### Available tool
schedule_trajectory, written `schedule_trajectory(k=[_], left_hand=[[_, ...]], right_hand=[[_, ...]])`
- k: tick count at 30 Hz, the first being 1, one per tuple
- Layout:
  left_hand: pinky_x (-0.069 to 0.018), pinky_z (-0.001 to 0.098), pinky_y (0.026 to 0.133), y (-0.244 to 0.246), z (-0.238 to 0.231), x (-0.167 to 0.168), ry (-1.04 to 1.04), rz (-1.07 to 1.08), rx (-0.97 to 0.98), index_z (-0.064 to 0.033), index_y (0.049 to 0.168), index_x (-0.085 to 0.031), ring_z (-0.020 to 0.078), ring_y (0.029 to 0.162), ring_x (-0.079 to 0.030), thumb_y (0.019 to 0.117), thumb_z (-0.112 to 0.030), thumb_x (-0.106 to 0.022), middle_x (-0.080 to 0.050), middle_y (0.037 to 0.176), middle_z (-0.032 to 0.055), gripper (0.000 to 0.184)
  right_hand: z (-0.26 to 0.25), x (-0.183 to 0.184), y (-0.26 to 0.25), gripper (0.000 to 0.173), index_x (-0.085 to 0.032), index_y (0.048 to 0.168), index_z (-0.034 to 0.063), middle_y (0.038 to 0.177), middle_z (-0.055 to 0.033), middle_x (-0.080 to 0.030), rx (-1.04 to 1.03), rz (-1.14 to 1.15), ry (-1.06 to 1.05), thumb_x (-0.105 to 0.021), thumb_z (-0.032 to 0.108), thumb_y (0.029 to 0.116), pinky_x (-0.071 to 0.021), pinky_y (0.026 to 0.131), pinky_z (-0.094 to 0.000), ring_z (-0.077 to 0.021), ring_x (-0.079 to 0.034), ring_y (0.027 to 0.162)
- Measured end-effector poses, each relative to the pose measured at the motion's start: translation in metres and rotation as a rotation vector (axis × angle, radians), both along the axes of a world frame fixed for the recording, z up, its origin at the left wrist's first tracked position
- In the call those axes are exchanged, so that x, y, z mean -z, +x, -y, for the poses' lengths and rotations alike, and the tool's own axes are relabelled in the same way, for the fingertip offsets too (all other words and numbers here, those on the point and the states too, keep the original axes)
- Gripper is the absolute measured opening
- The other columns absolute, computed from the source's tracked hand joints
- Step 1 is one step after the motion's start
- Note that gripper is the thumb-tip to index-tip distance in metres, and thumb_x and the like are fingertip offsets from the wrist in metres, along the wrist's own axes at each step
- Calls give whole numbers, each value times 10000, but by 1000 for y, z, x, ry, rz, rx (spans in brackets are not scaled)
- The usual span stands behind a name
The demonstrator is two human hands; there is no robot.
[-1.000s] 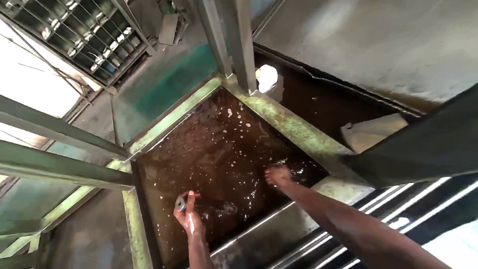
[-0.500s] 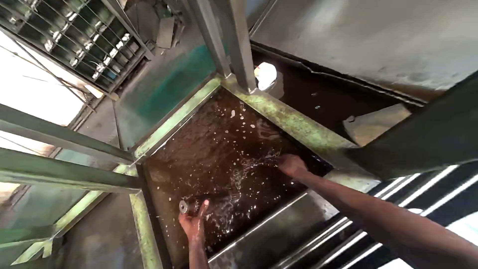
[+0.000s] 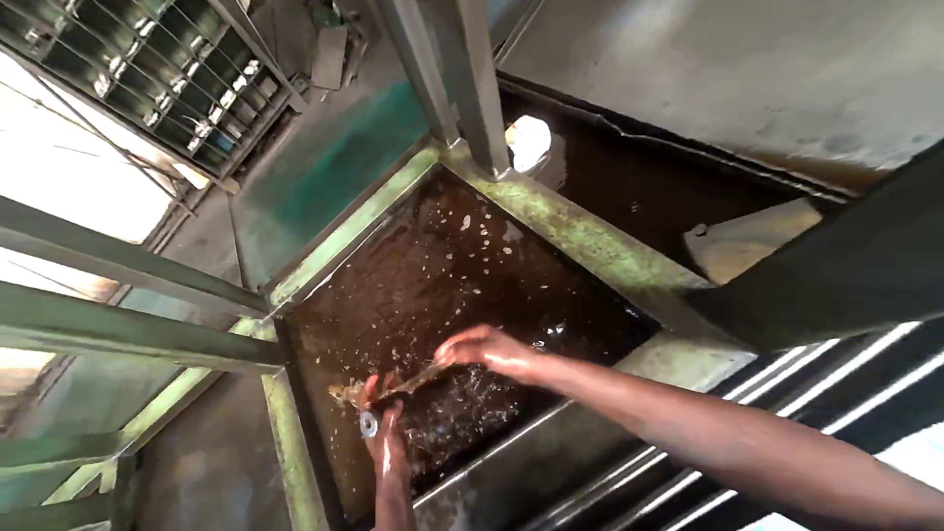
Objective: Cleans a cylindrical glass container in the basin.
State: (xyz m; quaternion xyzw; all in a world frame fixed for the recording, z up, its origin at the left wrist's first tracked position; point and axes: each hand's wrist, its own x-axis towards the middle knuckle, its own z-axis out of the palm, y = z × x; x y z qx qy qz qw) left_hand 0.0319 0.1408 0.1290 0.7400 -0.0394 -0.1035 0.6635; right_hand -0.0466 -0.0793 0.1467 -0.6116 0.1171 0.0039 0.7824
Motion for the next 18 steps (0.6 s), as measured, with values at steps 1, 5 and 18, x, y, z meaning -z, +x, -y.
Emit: schedule_trajectory(k=[1, 5, 18], left_hand=[[-543, 316, 934, -1, 3, -2, 29, 41, -8, 20, 1451, -437, 162, 1147, -633, 946, 3, -517, -630, 1323, 149, 512], [-553, 297, 892, -2, 17, -2, 177, 196, -216, 78, 1226, -607, 122, 995, -656, 984, -105, -653, -680, 1113, 129, 307], [-546, 258, 918, 9, 8, -2, 247, 232, 14, 63, 1422, -472, 88, 1033, -646, 963, -78, -666, -636, 1220, 148, 518]], right_hand=[[14, 18, -1, 240, -704, 1182, -42, 1157, -171, -722, 54, -33, -190, -543, 79, 1051, -525, 1006, -411, -217, -684, 1077], [78, 107, -28, 332, -692, 1261, 18, 1264, -284, -657, 235, -561, -635, -618, 239, 1024, -466, 994, -675, -470, -618, 1196], [-19, 12, -5, 366, -599, 1325, -57, 1289, -134, -668, -62, 27, 305, -356, 51, 1073, -498, 1006, -296, -126, -645, 1126]])
